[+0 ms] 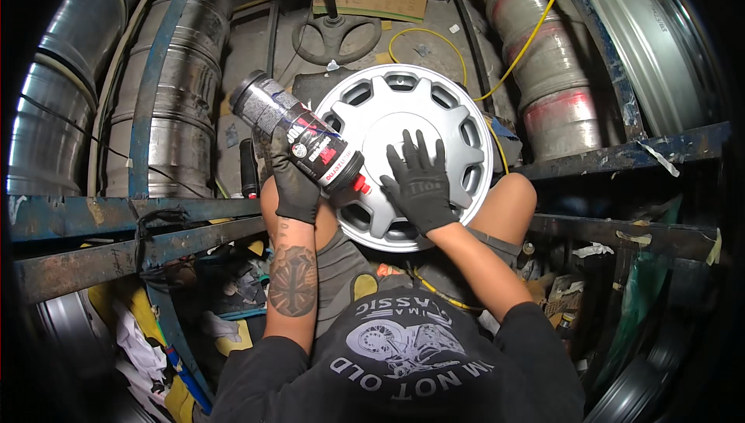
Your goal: Cleaning and repairing the center cap and surface of a car wheel rim.
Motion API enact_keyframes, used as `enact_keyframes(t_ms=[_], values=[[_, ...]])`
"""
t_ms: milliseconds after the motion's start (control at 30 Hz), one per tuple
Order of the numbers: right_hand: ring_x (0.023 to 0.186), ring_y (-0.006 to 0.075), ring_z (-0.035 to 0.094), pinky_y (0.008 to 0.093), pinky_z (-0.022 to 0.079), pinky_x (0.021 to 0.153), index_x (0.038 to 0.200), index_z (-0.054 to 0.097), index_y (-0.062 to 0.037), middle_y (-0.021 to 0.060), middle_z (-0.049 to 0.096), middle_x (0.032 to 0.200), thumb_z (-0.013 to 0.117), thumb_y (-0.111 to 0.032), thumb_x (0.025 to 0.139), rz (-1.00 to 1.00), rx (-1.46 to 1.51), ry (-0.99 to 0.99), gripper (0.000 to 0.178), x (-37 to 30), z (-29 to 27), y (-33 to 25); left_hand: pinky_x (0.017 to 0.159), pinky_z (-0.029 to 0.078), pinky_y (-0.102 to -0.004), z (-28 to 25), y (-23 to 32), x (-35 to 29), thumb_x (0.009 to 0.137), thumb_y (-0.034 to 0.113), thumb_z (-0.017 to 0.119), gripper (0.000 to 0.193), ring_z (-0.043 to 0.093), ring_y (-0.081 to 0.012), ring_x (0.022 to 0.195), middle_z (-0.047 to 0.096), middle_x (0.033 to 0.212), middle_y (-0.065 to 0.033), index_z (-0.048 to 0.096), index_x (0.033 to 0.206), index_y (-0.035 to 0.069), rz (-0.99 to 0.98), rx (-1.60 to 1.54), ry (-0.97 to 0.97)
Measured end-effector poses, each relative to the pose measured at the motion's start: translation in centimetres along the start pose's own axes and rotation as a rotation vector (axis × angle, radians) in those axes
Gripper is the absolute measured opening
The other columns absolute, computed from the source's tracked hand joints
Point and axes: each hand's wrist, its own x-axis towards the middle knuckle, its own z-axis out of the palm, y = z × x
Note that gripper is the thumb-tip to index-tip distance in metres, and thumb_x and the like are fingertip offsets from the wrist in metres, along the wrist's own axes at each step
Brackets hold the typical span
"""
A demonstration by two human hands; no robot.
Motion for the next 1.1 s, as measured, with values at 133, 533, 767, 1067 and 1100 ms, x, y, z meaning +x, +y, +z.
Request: enact_keyframes(t_ms=[133, 533, 767, 1067, 1100], values=[[0.145, 0.0515, 0.031, 0.0565, 0.028, 0.119, 0.148, 0.046, -0.0013, 0.0333, 0.036, 0.153, 0.054, -0.033, 0.102, 0.073, 0.500, 0.117, 0.057, -3.5, -1.1, -1.6, 0.103, 0.051, -0.0382, 0.4, -0.5, -0.7, 0.102, 0.054, 0.055, 0.060, 0.064, -0.0218, 0.112, 0.065, 0.124, -0.0084, 0.057, 0.134, 0.003, 0.154, 0.102, 0.040], [0.139, 0.0341, 0.049, 0.0474, 0.040, 0.116, 0.152, 0.038, -0.0017, 0.0126, 0.047, 0.152, 0.049, -0.023, 0.106, 0.545, 2.715, -0.407, 0.052, -5.3, -2.4, -5.9, 0.100, 0.050, -0.0363, 0.5, 0.7, -1.4, 0.097, 0.066, 0.056, 0.071, 0.063, -0.0199, 0.105, 0.066, 0.121, -0.0071, 0.059, 0.130, 0.004, 0.126, 0.205, 0.079], [0.138, 0.0192, 0.049, 0.0369, 0.045, 0.111, 0.148, 0.050, 0.0013, 0.0167, 0.045, 0.156, 0.057, -0.015, 0.100, 0.446, 1.431, -0.254, 0.051, -3.2, -2.6, 0.5, 0.112, 0.046, -0.0434, 0.4, 2.9, -0.1, 0.097, 0.053, 0.060, 0.067, 0.062, -0.0285, 0.120, 0.063, 0.131, -0.0137, 0.052, 0.141, 0.002, 0.270, 0.070, 0.019], [0.153, 0.0469, 0.016, 0.0610, 0.012, 0.122, 0.152, 0.051, -0.0226, 0.0266, 0.022, 0.166, 0.052, -0.044, 0.099, 0.292, 0.039, 0.148, 0.057, 2.4, 1.6, 5.9, 0.091, 0.058, -0.0397, -11.4, 14.7, 7.8, 0.103, 0.038, 0.054, 0.041, 0.068, -0.0256, 0.098, 0.069, 0.111, -0.0140, 0.062, 0.124, 0.004, -0.133, 0.132, 0.031], [0.153, 0.0469, 0.016, 0.0610, 0.012, 0.122, 0.152, 0.051, -0.0226, 0.0266, 0.022, 0.166, 0.052, -0.044, 0.099, 0.274, 0.049, 0.156, 0.057, 2.9, 1.8, 5.2, 0.089, 0.059, -0.0406, -13.8, 15.7, 9.5, 0.098, 0.043, 0.064, 0.044, 0.070, -0.0253, 0.094, 0.071, 0.104, -0.0132, 0.064, 0.119, 0.005, -0.203, 0.028, 0.067]])
